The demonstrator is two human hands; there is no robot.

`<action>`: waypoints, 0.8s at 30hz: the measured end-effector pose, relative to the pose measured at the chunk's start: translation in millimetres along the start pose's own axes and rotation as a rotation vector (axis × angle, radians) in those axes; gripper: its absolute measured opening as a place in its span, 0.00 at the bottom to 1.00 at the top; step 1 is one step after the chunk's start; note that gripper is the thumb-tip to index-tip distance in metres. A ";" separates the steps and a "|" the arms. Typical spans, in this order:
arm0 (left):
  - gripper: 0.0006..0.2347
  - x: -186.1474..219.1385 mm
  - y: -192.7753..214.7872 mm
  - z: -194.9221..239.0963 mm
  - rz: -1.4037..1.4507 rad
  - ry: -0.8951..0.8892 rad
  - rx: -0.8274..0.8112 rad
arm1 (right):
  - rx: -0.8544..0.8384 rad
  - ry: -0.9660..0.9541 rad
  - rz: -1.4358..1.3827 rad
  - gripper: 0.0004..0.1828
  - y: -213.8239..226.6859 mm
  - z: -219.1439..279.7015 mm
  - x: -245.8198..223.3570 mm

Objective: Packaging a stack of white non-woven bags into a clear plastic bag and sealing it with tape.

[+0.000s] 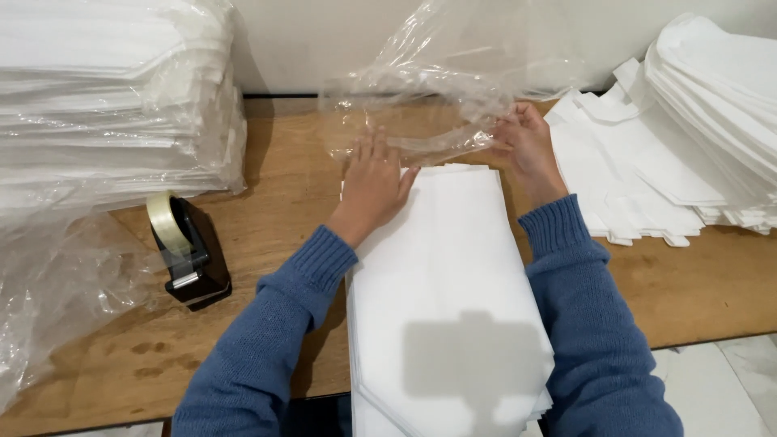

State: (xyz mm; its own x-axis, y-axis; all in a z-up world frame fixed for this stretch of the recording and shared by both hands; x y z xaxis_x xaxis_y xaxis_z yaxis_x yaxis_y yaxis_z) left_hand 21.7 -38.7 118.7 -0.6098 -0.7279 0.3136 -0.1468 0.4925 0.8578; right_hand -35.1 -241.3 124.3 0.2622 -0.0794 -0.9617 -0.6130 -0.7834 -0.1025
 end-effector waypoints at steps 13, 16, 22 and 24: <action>0.19 11.6 7.0 -44.5 1.227 0.145 -0.483 | -0.848 0.668 -0.032 0.05 -107.6 86.3 -160.9; 0.16 -36.7 -19.3 -72.4 1.938 -0.046 -0.566 | -0.847 0.779 0.064 0.07 -105.7 104.4 -170.5; 0.29 -106.1 62.8 -104.2 0.327 0.520 0.305 | -0.210 1.154 0.482 0.17 -48.6 71.9 -146.3; 0.26 -93.4 74.0 -100.6 0.209 0.529 0.355 | -0.093 1.280 0.620 0.20 -46.1 74.9 -139.7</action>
State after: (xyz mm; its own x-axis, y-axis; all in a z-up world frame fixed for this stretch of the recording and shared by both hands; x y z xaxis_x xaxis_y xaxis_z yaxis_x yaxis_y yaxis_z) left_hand 146.1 17.7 193.8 -0.2028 -0.6911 0.6937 -0.3694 0.7101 0.5994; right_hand -99.3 -148.0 244.3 0.4862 -0.8724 0.0502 -0.8384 -0.4496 0.3082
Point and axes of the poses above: each hand's wrist, its own z-axis away from the middle knuckle, its own y-axis out of the back of the hand, x = y × z, the point moved 8 cm from there along -z, towards the middle knuckle, and after that the axes turned 13 degrees about y, right-handed, at the moved point
